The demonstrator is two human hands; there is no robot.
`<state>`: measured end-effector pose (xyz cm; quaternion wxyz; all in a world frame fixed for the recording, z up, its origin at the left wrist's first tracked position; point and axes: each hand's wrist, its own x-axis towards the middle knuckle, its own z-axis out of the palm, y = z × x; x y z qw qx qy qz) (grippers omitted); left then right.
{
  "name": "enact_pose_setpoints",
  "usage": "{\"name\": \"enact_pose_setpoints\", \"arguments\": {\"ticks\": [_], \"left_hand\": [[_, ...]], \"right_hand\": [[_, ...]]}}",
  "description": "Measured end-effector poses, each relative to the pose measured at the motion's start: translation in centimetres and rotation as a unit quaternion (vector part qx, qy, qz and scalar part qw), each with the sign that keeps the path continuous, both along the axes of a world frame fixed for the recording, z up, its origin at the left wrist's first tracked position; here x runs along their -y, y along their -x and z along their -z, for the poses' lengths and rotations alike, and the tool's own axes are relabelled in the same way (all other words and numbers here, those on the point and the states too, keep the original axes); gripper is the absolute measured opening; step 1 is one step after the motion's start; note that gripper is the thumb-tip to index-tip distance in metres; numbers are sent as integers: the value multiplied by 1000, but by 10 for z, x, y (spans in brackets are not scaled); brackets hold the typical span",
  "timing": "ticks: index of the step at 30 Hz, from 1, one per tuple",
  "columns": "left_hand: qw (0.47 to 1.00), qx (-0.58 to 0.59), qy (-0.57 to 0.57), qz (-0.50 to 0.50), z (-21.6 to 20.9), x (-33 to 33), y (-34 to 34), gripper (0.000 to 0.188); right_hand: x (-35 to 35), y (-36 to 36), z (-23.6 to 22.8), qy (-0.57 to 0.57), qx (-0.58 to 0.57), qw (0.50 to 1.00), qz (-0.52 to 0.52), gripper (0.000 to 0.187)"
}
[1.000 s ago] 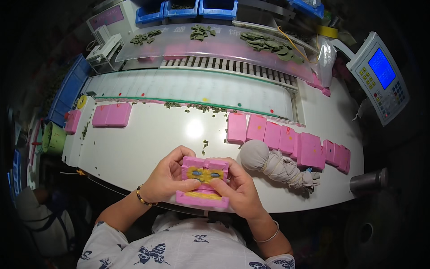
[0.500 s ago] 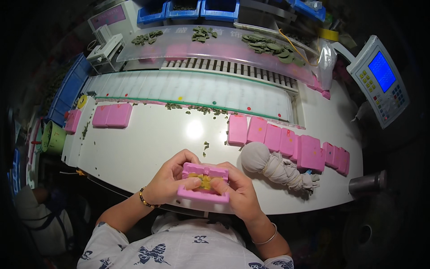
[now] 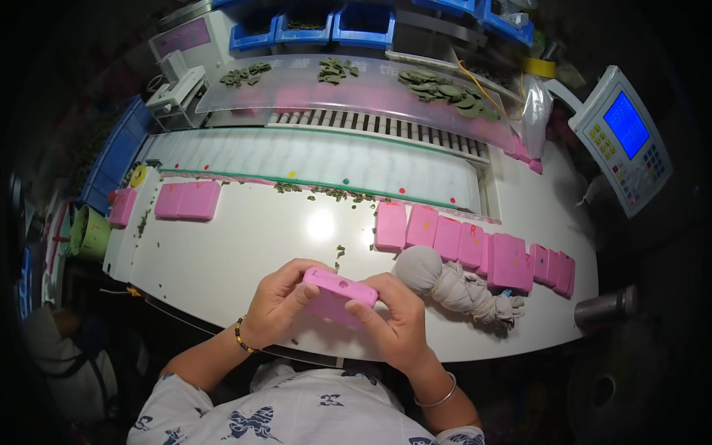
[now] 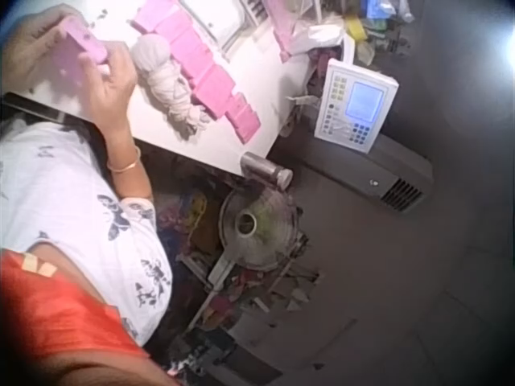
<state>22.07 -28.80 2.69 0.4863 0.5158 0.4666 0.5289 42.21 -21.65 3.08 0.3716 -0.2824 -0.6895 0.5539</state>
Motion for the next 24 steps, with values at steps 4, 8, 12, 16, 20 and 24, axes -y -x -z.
{"name": "enact_pose_setpoints", "arguments": {"ticks": [4,8,12,16,20,24], "left_hand": [[999,52,-16,7,3,-5,3,33],[994,108,-5,-31,2,-10,-1,28],[936,-251,-172,-179,-3,-15,0,49],[880,-363,-225,-210,-6,-16,-22,64],[898,-341,-219,-171,-8,-48,5,59],[876,-380,-84,-285,2,-114,64,53]], "right_hand": [[-5,-2,-9,-133,41,990,1,16],[-5,1,-7,-69,6,997,27,18],[-9,13,-6,38,-33,995,91,18],[-8,30,-3,-40,-13,995,89,17],[-9,28,-4,79,-37,995,39,23],[1,14,-3,134,-34,990,22,30]]}}
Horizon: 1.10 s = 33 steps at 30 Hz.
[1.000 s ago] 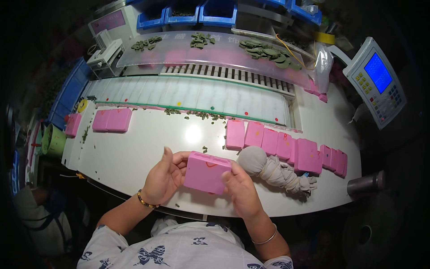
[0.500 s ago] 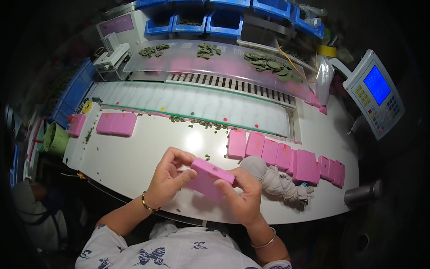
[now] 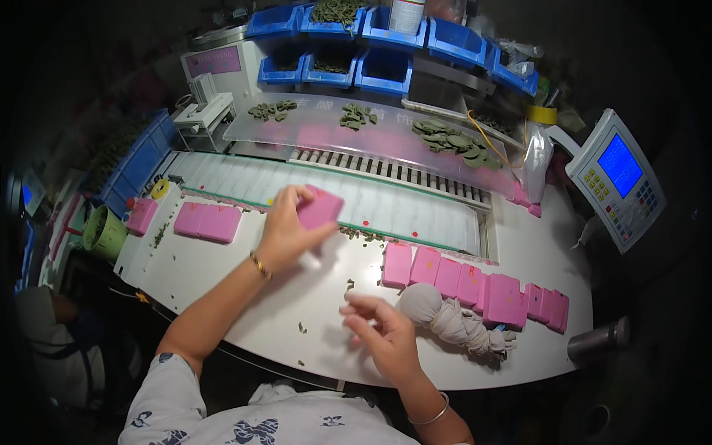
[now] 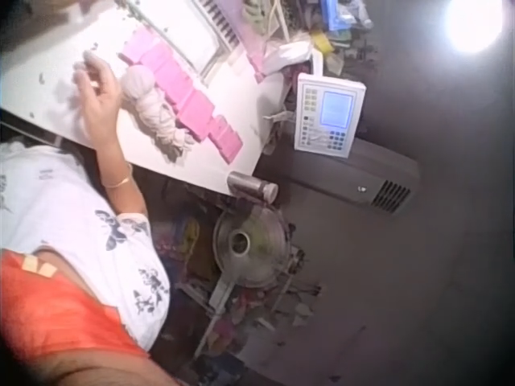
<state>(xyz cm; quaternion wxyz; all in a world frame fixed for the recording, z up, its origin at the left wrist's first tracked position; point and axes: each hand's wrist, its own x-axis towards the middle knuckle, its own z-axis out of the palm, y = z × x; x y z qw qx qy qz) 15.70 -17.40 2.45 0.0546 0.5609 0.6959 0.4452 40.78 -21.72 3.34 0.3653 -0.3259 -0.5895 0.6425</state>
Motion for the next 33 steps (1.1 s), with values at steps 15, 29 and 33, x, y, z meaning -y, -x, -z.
{"name": "enact_pose_setpoints", "arguments": {"ticks": [15,29,33], "left_hand": [[987,-113,58,-95,20,-48,79,75],[966,-133,223,7,-35,106,131,72],[991,39,88,97,-24,113,62,50]], "right_hand": [[16,-40,7,58,179,963,-192,20],[7,-15,2,-137,163,965,-156,21],[6,-4,-5,-199,135,966,-95,19]]}}
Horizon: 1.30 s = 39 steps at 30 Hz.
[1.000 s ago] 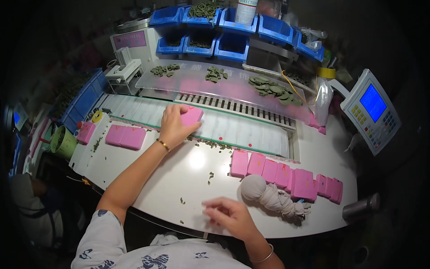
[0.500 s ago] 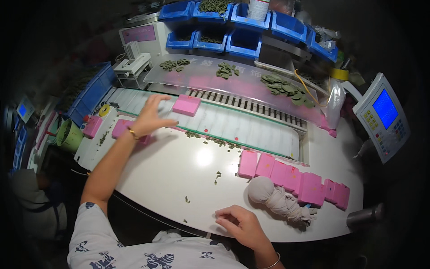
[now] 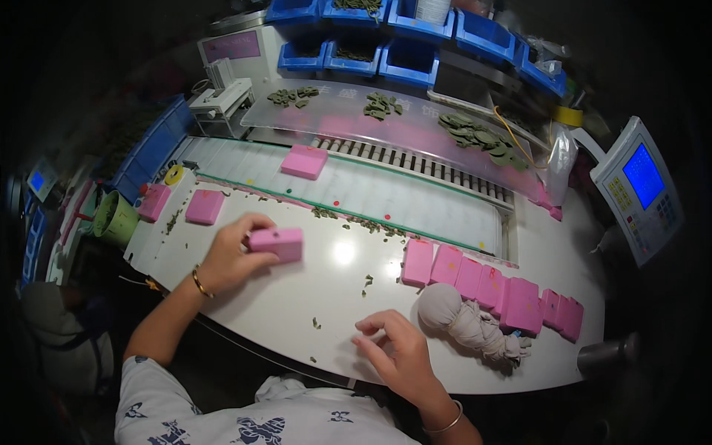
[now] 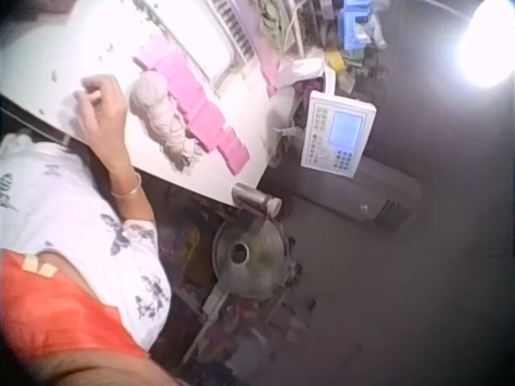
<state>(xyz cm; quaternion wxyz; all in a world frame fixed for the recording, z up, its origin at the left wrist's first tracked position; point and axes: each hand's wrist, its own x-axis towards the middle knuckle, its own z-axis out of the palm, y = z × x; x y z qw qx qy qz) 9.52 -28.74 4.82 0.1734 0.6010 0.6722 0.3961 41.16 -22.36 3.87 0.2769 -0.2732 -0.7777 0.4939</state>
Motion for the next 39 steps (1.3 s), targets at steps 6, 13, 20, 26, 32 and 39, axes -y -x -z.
{"name": "enact_pose_setpoints", "arguments": {"ticks": [6,13,20,26,32,39], "left_hand": [[977,-1,-72,202,15,-12,-93,38],[965,54,-21,255,12,-10,-113,30],[962,82,44,257,26,-21,-104,26],[935,290,152,135,35,-42,-98,33],[886,395,211,124,40,-40,-97,34],[878,433,114,171,20,-35,-110,36]], "right_hand": [[-8,20,-11,-341,25,938,54,26],[-8,21,-11,-409,116,904,50,25],[-4,16,-6,-451,145,881,6,24],[10,-8,16,-410,92,907,-33,21],[2,-5,11,-162,86,977,104,35],[-21,12,7,184,-62,981,9,44]]}}
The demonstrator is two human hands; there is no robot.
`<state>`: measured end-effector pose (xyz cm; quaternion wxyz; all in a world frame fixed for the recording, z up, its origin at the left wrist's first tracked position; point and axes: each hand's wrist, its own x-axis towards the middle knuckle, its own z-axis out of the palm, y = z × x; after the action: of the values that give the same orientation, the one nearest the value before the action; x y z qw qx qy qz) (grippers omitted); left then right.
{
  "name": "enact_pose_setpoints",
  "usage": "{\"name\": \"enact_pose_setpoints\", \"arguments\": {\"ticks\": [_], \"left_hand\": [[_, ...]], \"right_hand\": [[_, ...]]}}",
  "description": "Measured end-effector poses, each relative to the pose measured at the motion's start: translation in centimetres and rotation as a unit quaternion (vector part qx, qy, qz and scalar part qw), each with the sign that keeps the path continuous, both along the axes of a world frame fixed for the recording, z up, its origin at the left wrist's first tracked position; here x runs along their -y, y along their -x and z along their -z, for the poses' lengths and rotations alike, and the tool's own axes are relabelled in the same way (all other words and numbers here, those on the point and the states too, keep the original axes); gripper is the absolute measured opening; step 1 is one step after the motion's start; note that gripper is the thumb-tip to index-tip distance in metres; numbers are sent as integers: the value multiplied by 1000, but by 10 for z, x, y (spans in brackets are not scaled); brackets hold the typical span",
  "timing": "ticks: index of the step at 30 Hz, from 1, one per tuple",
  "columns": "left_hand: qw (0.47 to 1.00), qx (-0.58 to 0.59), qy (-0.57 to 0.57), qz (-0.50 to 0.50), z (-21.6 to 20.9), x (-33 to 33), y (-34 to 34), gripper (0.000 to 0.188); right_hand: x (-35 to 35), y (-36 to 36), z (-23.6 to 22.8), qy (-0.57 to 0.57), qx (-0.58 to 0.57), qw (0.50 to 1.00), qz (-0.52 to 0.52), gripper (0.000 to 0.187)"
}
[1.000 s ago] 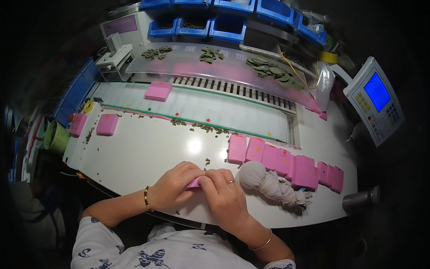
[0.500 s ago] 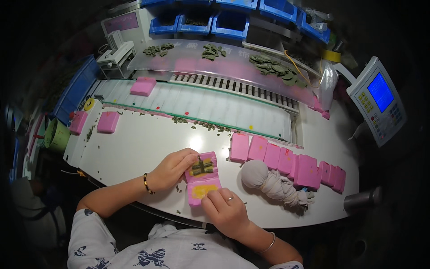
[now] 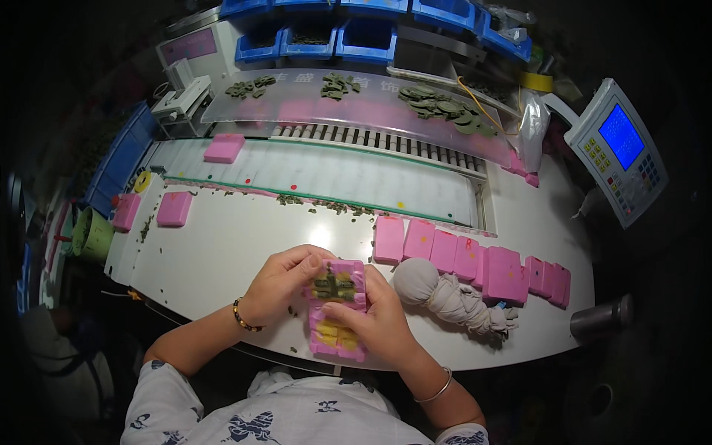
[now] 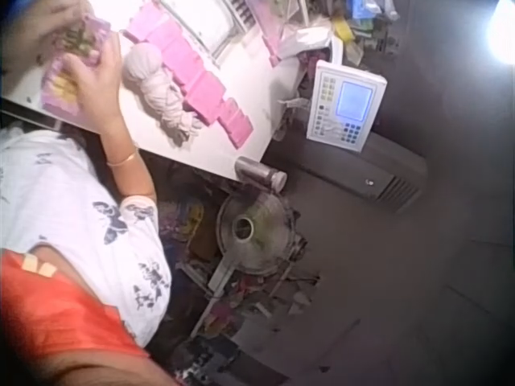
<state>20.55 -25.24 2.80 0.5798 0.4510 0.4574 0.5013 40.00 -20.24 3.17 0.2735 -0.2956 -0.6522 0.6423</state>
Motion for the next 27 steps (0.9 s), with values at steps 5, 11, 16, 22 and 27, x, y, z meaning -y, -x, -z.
{"name": "enact_pose_setpoints", "arguments": {"ticks": [5,11,16,22,27], "left_hand": [[970,215,109,37,-6,-4,5,28],[932,246,253,87,0,-2,4,28],[950,235,187,83,5,-3,3,35],[990,127,63,18,-5,1,10,44],[987,-59,-147,6,-12,13,3,25]], "right_hand": [[-4,-5,-6,-245,36,969,-9,35],[-8,-2,-25,-423,18,903,-69,36],[-6,-2,-18,-364,-40,926,-94,36],[-5,-7,-16,-409,51,910,48,32],[-6,-8,-15,-462,73,880,79,31]]}}
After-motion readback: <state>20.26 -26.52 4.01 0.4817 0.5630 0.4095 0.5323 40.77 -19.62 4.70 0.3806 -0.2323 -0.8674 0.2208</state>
